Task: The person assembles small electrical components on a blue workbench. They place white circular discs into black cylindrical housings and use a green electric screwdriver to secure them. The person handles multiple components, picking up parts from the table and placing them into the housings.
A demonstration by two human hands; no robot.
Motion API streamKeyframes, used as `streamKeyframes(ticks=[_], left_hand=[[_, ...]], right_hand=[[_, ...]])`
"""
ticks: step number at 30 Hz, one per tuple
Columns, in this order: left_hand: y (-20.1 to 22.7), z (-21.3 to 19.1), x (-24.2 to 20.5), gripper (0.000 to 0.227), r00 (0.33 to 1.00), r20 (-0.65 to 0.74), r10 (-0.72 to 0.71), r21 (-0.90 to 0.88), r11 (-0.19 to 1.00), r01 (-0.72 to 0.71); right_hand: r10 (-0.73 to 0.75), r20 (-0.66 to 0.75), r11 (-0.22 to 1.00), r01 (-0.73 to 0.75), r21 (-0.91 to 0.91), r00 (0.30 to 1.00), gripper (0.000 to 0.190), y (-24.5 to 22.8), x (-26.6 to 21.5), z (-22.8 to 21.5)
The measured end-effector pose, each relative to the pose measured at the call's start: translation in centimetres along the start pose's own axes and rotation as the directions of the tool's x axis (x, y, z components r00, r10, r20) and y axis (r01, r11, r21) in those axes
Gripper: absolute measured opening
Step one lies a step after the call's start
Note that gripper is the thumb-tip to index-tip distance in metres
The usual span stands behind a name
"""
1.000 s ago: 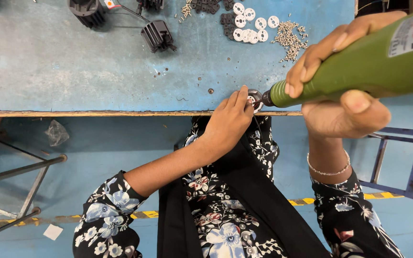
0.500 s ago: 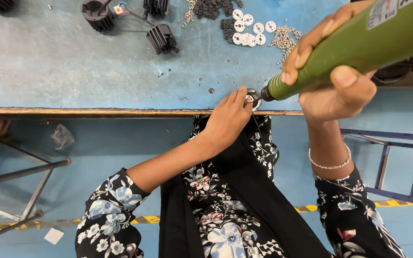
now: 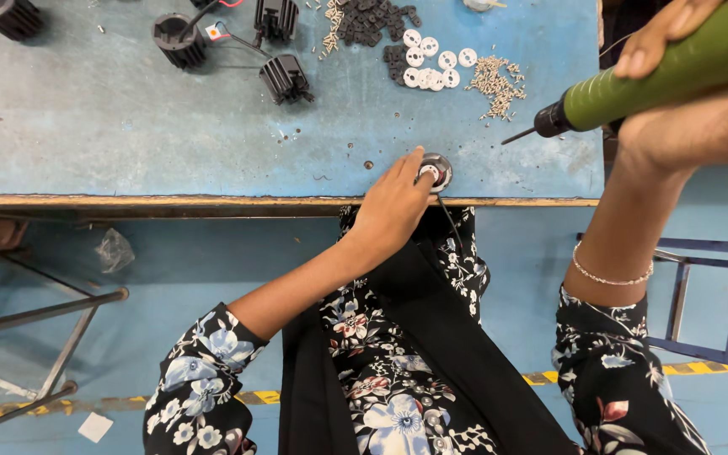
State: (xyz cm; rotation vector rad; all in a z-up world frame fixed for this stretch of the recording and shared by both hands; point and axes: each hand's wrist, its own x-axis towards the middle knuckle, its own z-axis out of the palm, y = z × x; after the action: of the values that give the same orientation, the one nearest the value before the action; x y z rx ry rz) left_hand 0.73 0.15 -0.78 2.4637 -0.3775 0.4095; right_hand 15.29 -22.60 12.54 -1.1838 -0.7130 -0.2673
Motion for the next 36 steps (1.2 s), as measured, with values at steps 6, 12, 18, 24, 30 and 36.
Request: streamKeyframes(ticks=[6,12,18,24,30,36], left_hand=[[0.2,-1.7,0.4,0.049,0.983,-0.182,0.003,-0.243,0.969,-0.048],[-3.0,2.2,8.4,0.026,0.977,-0.055,-0.207,-0.564,0.814,0.140],[-5.6,8.6,13.9,0.029,0.996,-0.028,-0.082,-0.356,0.932,0.067],[-6.4,10.2,15.2,0.011,0.986,-0.002,-0.166,-0.326,0.932,0.157],[-6.5,10.0,14.7,0.018,0.994,-0.015,-0.107,-0.376,0.922,0.093],[-6.4,10.7,15.2,0.008,0.992,-0.009,-0.126,-0.326,0.938,0.117]], right_hand=[[-0.025,-0.032,1.000,0.024,-0.013,0.999,0.044,1.1,-0.2,-1.7],[-0.054,-0.071,0.998,0.055,0.017,0.996,0.039,1.3,-0.9,-2.0],[-0.050,-0.067,0.998,0.052,0.024,0.996,0.042,0.5,-1.2,-1.8],[-0.069,-0.089,0.995,0.075,0.064,0.994,0.047,0.6,-1.6,-1.8],[-0.067,-0.052,0.996,0.070,0.049,0.996,0.046,0.9,-1.9,-1.4],[-0.055,-0.051,0.998,0.057,0.030,0.997,0.040,0.9,-2.1,-1.3]])
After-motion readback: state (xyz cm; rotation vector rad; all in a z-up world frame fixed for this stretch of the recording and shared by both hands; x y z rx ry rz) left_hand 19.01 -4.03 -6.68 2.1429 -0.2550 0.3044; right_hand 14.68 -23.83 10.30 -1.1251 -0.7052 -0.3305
